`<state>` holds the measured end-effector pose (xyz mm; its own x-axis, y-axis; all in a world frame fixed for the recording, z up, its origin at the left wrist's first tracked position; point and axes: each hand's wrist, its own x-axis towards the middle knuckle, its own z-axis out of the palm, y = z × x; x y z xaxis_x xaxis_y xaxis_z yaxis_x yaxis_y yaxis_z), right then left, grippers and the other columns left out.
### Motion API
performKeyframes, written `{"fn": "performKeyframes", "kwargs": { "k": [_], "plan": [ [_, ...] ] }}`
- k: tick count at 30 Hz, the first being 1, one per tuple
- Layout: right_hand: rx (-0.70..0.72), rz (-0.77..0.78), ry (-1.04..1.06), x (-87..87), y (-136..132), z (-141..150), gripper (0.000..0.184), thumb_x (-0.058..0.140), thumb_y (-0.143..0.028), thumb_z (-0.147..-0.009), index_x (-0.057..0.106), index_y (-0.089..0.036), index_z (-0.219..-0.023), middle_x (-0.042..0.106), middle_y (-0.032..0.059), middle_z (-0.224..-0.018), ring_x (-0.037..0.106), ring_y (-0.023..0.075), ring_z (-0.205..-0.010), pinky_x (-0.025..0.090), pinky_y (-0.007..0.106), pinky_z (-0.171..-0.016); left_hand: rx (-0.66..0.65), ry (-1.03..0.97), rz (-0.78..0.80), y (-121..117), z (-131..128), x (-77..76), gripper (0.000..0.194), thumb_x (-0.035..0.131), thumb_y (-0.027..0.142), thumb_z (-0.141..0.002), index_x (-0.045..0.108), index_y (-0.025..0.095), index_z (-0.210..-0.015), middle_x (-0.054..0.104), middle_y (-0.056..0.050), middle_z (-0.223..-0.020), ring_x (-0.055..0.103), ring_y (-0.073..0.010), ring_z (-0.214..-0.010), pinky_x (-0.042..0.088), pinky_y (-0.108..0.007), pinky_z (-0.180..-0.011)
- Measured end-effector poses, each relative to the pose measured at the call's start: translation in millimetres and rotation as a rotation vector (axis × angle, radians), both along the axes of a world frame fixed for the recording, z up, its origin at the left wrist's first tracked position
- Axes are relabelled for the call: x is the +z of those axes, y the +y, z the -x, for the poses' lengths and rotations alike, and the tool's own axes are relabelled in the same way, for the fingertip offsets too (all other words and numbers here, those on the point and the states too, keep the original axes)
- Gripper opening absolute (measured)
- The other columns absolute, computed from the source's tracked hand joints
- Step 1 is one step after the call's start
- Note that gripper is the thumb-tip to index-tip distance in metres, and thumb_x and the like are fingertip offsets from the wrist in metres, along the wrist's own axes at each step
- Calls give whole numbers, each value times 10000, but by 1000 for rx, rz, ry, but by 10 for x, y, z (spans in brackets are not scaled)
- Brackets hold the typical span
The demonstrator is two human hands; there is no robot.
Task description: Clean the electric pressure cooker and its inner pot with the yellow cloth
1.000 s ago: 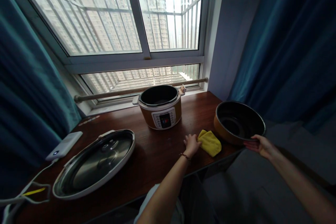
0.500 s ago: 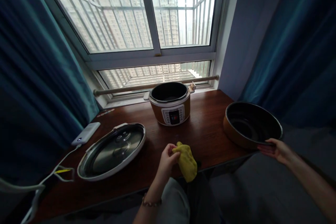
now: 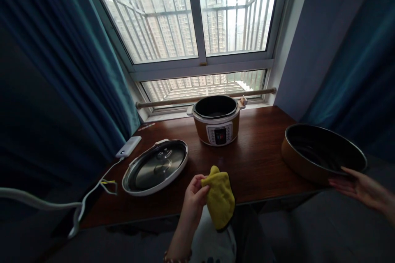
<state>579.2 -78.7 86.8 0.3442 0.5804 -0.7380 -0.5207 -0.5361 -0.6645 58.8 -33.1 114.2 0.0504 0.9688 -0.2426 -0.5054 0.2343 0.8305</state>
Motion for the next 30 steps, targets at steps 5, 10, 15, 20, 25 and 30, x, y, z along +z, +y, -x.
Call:
{"fn": "performKeyframes", "kwargs": {
  "k": [5,10,15,20,25,30],
  "plan": [
    [235,-205,43,115,-117,1034,463,505,-600,-757,623,-174,-895,674,187,-797,671,231,-737,517,367,-760,-72,-77,-26,-11,-78,156,348,735,216,-596,512,197,-863,621,-14,-844,613,-148,-698,487,-231,-597],
    [500,-590,254,176,60,2687,555,727,-481,-625,581,-197,-1079,639,106,-1099,613,257,-981,468,403,-847,-187,-164,-39,38,-249,275,290,699,172,-653,525,186,-885,626,-5,-807,611,-130,-699,481,-224,-631],
    [541,-676,470,245,303,3425,460,754,-341,-626,621,-124,-1010,670,126,-1003,633,250,-921,455,377,-843,-123,-33,-68,192,-203,446,301,707,193,-654,522,180,-890,640,-17,-810,616,-144,-708,484,-242,-645],
    [426,-642,427,327,531,3421,328,688,-368,-689,643,-154,-934,693,82,-892,643,229,-835,467,363,-783,-111,140,-134,424,-93,514,283,691,243,-681,542,178,-913,651,-43,-876,624,-172,-793,481,-263,-694],
    [251,-694,-404,491,903,2886,260,592,-459,-723,592,-209,-652,655,24,-690,589,216,-667,428,295,-597,-28,411,-167,613,-84,445,399,727,294,-609,591,158,-958,638,-103,-1007,612,-185,-777,465,-239,-590],
    [165,-562,-1343,868,1420,2050,317,438,-445,-801,582,-195,-669,626,67,-637,547,202,-605,350,273,-568,-38,474,-121,609,40,277,374,733,349,-576,648,158,-886,639,-108,-1008,595,-205,-813,477,-262,-613]
  ]
}}
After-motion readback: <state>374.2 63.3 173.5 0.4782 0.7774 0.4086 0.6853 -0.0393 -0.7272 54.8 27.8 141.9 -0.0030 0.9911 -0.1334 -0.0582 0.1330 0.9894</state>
